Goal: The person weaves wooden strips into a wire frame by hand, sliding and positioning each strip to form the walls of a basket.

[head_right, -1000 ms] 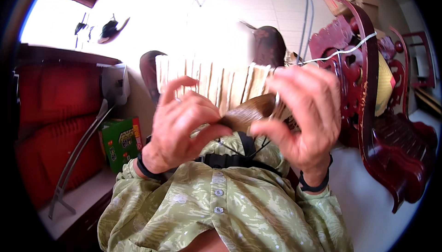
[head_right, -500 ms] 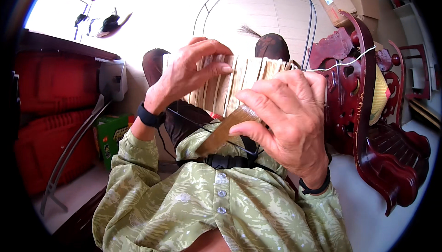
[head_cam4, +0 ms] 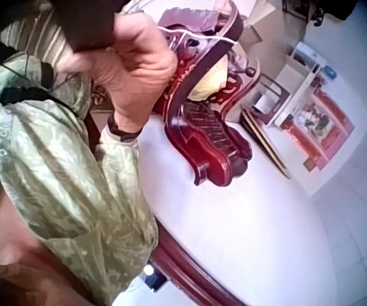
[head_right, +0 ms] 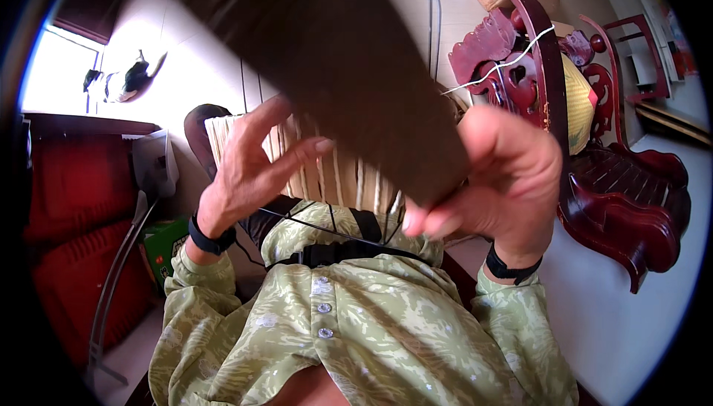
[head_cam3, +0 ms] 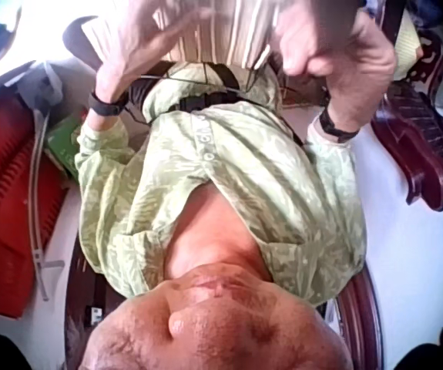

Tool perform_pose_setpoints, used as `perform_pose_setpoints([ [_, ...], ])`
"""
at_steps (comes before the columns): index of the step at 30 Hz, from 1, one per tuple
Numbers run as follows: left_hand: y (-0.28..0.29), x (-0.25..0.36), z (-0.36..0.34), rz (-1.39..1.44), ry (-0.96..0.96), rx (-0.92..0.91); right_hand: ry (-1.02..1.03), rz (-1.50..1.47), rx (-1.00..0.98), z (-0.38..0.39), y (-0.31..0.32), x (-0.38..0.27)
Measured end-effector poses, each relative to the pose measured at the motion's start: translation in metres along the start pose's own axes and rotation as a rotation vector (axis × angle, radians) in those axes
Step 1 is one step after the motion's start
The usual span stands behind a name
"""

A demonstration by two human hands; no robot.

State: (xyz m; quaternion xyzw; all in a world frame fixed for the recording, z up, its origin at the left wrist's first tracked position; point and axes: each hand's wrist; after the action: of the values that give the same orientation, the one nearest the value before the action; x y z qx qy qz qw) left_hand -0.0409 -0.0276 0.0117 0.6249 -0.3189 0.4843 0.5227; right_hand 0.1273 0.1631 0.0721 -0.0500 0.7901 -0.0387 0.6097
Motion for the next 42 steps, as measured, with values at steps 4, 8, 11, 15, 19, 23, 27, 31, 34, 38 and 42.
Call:
perform_pose_setpoints([
  [4, -0.026, -0.012, -0.001, -0.255, -0.247, 0.096, 0.124, -0.032, -0.15, -0.001, 0.019, -0.011],
  [8, -0.049, -0.004, -0.002, -0.437, -0.254, 0.201, 0.244, -0.196, -0.191, 0.005, 0.025, -0.028],
  [11, -0.064, 0.007, -0.005, -0.466, -0.159, 0.292, 0.145, -0.07, -0.126, 0.019, 0.029, -0.028],
  [15, -0.075, 0.006, -0.01, -0.45, -0.151, 0.338, -0.351, 0.398, 0.053, 0.036, 0.008, -0.035],
  [19, -0.073, 0.006, -0.006, -0.376, -0.149, 0.277, -0.437, 0.42, -0.061, 0.046, 0.015, -0.025],
  [23, -0.068, 0.007, -0.006, -0.338, -0.151, 0.246, -0.491, 0.169, 0.095, 0.045, 0.006, -0.028],
  [27, -0.067, 0.004, -0.007, -0.275, -0.151, 0.264, -0.358, 0.558, -0.034, 0.038, 0.008, -0.021],
  [31, -0.065, 0.002, -0.01, -0.238, -0.2, 0.272, -0.405, 0.765, 0.082, 0.036, 0.003, -0.011],
  [34, -0.062, 0.002, -0.011, -0.233, -0.199, 0.274, -0.396, 0.821, 0.098, 0.035, 0.005, -0.01],
  [38, -0.06, -0.004, -0.016, -0.174, -0.196, 0.272, -0.32, 0.904, 0.005, 0.028, 0.007, -0.012],
  [42, -0.054, -0.009, -0.015, -0.12, -0.203, 0.237, -0.344, 0.925, -0.006, 0.022, 0.003, -0.012],
])
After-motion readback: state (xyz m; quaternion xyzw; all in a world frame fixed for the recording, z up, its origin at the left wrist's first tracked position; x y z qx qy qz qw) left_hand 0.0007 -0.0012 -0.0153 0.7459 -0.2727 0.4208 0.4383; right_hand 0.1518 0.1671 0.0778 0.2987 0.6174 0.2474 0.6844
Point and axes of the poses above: each hand's wrist, its own z-axis away from the middle knuckle, its own y-axis out of the back of the hand, x = y × z, and after that the axes turned 13 degrees about -x, right-handed
